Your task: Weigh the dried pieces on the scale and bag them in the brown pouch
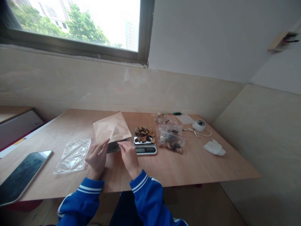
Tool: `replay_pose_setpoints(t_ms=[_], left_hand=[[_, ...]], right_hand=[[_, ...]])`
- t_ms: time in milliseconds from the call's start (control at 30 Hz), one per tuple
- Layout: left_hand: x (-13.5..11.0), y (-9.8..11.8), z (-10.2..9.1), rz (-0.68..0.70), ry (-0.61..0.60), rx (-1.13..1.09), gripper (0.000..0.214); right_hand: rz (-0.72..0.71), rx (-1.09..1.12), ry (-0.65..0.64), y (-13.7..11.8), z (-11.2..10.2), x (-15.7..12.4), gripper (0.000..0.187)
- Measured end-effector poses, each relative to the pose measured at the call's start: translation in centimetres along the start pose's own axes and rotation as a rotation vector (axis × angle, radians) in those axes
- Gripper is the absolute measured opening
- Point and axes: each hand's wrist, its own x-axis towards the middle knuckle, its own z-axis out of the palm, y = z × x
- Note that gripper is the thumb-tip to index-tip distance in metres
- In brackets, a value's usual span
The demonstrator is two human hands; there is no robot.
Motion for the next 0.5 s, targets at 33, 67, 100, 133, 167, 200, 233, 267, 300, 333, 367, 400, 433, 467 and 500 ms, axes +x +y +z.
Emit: replay_pose_setpoints(t_ms=[33, 67, 100, 133, 167, 200, 233, 267, 300, 333, 367, 400, 433, 467, 500], left_hand=[[0.0, 0.0, 0.0, -0.001, 0.003, -0.005, 0.025], [-0.1, 0.0, 0.0, -0.003, 0.003, -0.01, 0.025], [-0.1, 0.0, 0.1, -0.004, 0.003, -0.013, 0.024], [-0.1, 0.0, 0.1, -0.004, 0.004, -0.016, 0.024], [0.0, 0.0, 0.1, -0.005, 0.007, -0.018, 0.023], [0.0, 0.0, 0.1, -0.006, 0.012, -0.019, 0.023], [0.0, 0.0, 0.1, -0.006, 0.017, -0.017, 0.022], [-0.1, -0.1, 0.1, -0.008, 0.02, -0.013, 0.022], [-0.1, -0.1, 0.1, -0.01, 0.024, -0.007, 0.022], [-0.1, -0.1, 0.1, -0.012, 0.02, 0.0, 0.023], [-0.2, -0.1, 0.1, -0.012, 0.014, 0.006, 0.023], [-0.2, -0.1, 0.1, -0.012, 0.006, 0.009, 0.023], [-0.3, -0.1, 0.1, -0.011, -0.001, 0.01, 0.024], [-0.3, -0.1, 0.1, -0.009, -0.007, 0.01, 0.024], [-0.3, -0.1, 0.1, -0.007, -0.011, 0.01, 0.024]], right_hand=[[-0.039, -0.095, -0.035, -0.1, 0.2, 0.2, 0.027], [-0.057, -0.184, -0.08, -0.3, 0.4, 0.3, 0.03], [-0.058, -0.271, -0.128, -0.5, 0.6, 0.6, 0.032], [-0.051, -0.354, -0.171, -0.7, 0.9, 0.8, 0.033], [-0.043, -0.429, -0.204, -0.9, 1.2, 1.0, 0.034], [-0.041, -0.49, -0.23, -1.0, 1.4, 1.2, 0.034], [-0.045, -0.534, -0.247, -1.0, 1.7, 1.3, 0.035], [-0.056, -0.561, -0.258, -1.0, 1.8, 1.4, 0.036], [-0.067, -0.572, -0.262, -1.0, 2.0, 1.3, 0.036], [-0.074, -0.57, -0.264, -0.9, 2.1, 1.2, 0.037], [-0.075, -0.562, -0.267, -0.8, 2.1, 1.1, 0.036], [-0.071, -0.553, -0.271, -0.7, 2.1, 1.0, 0.035], [-0.066, -0.544, -0.28, -0.7, 2.1, 0.9, 0.033], [-0.065, -0.539, -0.291, -0.6, 2.1, 0.8, 0.032], [-0.068, -0.539, -0.307, -0.6, 2.1, 0.8, 0.032]])
